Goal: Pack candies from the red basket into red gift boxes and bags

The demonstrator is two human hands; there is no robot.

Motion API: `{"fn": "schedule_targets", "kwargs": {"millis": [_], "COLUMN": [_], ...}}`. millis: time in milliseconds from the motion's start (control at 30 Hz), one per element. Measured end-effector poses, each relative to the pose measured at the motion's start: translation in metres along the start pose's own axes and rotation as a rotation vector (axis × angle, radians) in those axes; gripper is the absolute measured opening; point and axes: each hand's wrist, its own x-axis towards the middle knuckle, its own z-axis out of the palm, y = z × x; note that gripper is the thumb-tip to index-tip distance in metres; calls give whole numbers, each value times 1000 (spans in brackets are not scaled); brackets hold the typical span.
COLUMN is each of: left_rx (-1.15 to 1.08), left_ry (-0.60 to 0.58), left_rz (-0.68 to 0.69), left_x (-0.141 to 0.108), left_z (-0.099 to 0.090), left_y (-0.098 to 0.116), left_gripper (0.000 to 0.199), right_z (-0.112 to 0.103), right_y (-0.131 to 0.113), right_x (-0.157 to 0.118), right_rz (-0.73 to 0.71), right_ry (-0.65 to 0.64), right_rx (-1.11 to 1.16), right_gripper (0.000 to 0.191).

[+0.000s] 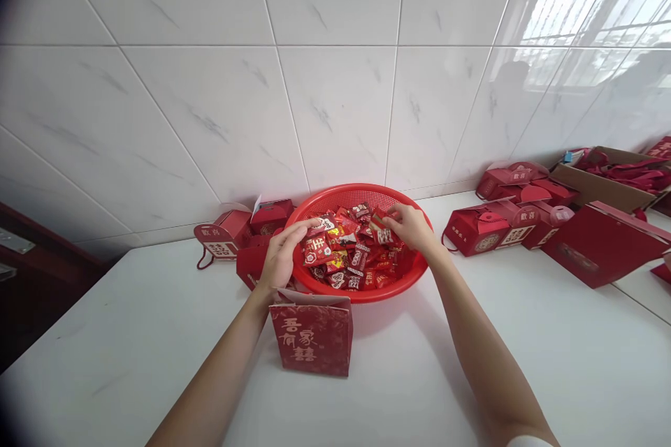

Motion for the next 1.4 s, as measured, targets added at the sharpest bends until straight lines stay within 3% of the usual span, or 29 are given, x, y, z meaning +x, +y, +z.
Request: {"fn": "schedule_targets", "kwargs": {"millis": [100,333,433,567,800,933,1100,1233,1300,1400], "left_rx": [4,14,16,7,20,28,35,57,59,63], "left_ry": [-1,-3,-7,-13,-15,-20,-16,-10,-8,-11], "left_rz": [5,1,4,0,2,1,-1,-1,-4,-2], "left_x": [0,0,-1,-1,0,0,0,-1,-1,-1], "left_z": [-1,0,0,0,-1,-1,0,0,0,-1], "left_y": [-2,-1,0,0,-3,-1,0,-2,-2,-2], "left_gripper": [33,33,32,31,31,32,32,29,29,29], "right_z": [2,-10,-13,-7,10,13,-2,-10,-7,4], "right_y": [0,-9,-16,-23,-28,-24,-25,-34,-39,-47], "right_x": [0,-9,-14,-18,-21,-20,-19,-26,-30,-35], "right_rz": [26,42,-16,-61,-118,-150,-253,-376,-340,-264], "right_ry": [-78,-5,-190,-446,-583,-527,-444,-447,-479,-484], "right_rx": [-97,-224,-352,-499,-516,-455,-276,330,588,767], "right_gripper": [16,13,7,20,34,18,20,35,37,39]}}
